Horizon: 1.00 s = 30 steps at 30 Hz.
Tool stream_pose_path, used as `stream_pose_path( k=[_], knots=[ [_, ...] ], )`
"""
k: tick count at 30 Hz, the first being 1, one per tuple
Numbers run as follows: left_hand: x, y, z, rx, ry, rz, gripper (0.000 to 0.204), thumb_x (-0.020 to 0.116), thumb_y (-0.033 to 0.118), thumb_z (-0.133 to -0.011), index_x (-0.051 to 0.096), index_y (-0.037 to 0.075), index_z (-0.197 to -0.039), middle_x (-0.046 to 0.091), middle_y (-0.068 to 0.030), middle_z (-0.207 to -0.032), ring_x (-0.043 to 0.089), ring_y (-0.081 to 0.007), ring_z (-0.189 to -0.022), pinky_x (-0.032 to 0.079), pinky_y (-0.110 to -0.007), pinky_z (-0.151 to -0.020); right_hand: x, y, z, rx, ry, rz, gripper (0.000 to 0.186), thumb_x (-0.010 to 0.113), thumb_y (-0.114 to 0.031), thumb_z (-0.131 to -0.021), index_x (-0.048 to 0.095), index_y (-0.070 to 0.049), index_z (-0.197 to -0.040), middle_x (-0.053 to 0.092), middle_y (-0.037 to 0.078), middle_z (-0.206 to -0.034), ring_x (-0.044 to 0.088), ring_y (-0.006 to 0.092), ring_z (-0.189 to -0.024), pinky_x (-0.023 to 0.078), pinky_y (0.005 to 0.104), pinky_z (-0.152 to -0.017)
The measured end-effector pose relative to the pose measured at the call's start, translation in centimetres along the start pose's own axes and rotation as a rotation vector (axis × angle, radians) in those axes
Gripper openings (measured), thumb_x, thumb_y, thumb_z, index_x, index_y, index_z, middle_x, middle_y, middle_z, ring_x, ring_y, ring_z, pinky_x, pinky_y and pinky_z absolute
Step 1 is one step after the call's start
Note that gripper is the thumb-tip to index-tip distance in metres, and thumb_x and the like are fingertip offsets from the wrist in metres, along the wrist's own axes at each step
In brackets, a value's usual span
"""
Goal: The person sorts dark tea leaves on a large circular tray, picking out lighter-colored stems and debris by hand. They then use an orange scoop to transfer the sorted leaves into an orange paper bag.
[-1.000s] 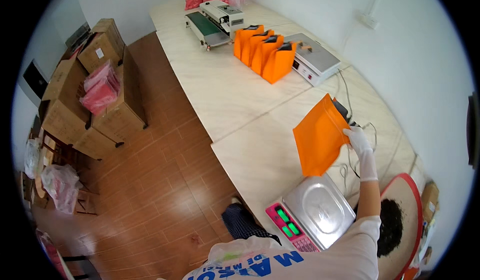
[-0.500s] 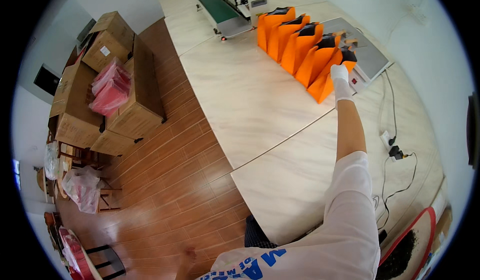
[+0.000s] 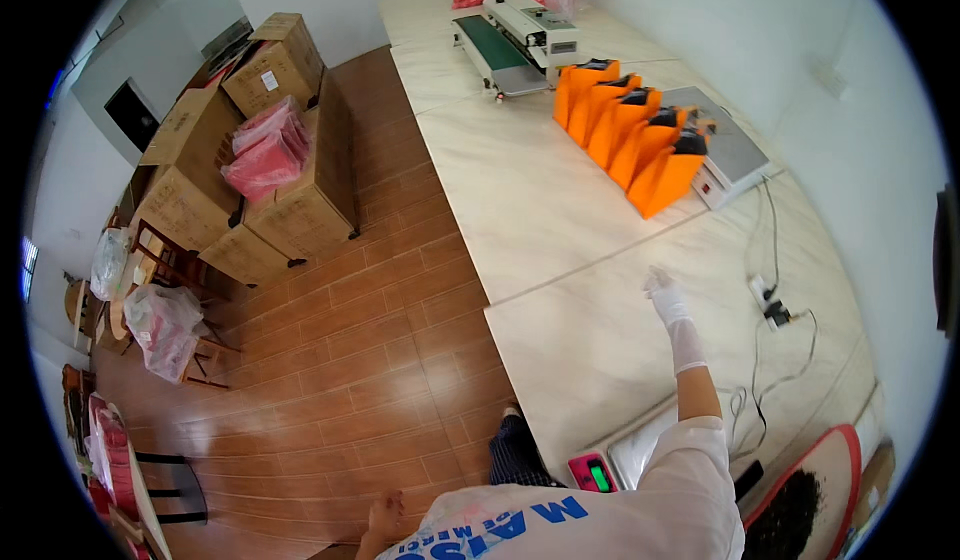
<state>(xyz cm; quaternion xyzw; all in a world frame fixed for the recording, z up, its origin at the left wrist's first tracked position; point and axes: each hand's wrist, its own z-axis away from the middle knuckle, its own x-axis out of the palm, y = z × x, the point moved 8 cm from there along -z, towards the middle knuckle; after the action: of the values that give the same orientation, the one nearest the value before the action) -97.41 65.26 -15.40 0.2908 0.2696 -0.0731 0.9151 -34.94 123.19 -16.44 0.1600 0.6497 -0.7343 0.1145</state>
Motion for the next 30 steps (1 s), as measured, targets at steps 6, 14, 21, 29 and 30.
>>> stream_pose_path(
  k=[6, 14, 21, 29, 30],
  knots=[
    [3.2, -7.1, 6.7, 0.064, -0.107, 0.011, 0.028, 0.049, 0.030, -0.099, 0.063, 0.010, -0.112, 0.068, -0.0053, -0.090, 0.064, -0.0128, -0.076, 0.050, -0.029, -0.060, -10.0, -12.9, 23.9, -0.225, 0.245, 0.526, 0.041, 0.054, -0.030, -0.096, 0.058, -0.002, -0.126, 0.064, 0.023, -0.116, 0.061, 0.0366, -0.109, 0.047, 0.0394, -0.095],
    [15.6, -23.3, 5.1, 0.228, -0.387, -0.163, 0.028, 0.047, 0.025, -0.100, 0.063, 0.004, -0.109, 0.062, -0.0075, -0.073, 0.058, -0.0129, -0.063, 0.047, -0.031, -0.056, -26.3, -7.3, 61.7, -0.094, 0.714, 0.677, 0.035, 0.052, -0.026, -0.096, 0.062, -0.002, -0.119, 0.064, 0.020, -0.118, 0.058, 0.0358, -0.114, 0.045, 0.0397, -0.099],
    [24.1, -23.6, 5.5, 0.228, -0.594, -0.297, 0.026, 0.049, 0.022, -0.098, 0.063, 0.002, -0.108, 0.062, -0.0090, -0.072, 0.059, -0.0163, -0.062, 0.049, -0.033, -0.057, -33.2, 5.8, 94.7, 0.421, 0.988, 0.832, 0.034, 0.055, -0.027, -0.095, 0.063, -0.004, -0.117, 0.065, 0.018, -0.116, 0.061, 0.0342, -0.108, 0.047, 0.0415, -0.095],
    [32.4, -18.1, 6.0, 0.725, -0.507, -0.686, 0.023, 0.053, 0.015, -0.093, 0.064, 0.001, -0.107, 0.063, -0.0127, -0.075, 0.062, -0.0264, -0.067, 0.052, -0.037, -0.064, -32.9, 14.1, 107.2, 0.740, 0.901, 0.908, 0.038, 0.058, -0.023, -0.092, 0.057, -0.004, -0.125, 0.061, 0.018, -0.122, 0.057, 0.0353, -0.111, 0.047, 0.0438, -0.094],
    [34.4, -17.4, 7.5, 0.883, -0.466, -0.799, 0.022, 0.054, 0.013, -0.092, 0.064, 0.001, -0.107, 0.063, -0.0140, -0.078, 0.063, -0.0300, -0.070, 0.053, -0.038, -0.067, -33.8, 15.5, 106.7, 0.717, 0.878, 0.926, 0.039, 0.059, -0.022, -0.091, 0.056, -0.004, -0.126, 0.061, 0.017, -0.122, 0.057, 0.0355, -0.111, 0.047, 0.0442, -0.094]
  ],
)
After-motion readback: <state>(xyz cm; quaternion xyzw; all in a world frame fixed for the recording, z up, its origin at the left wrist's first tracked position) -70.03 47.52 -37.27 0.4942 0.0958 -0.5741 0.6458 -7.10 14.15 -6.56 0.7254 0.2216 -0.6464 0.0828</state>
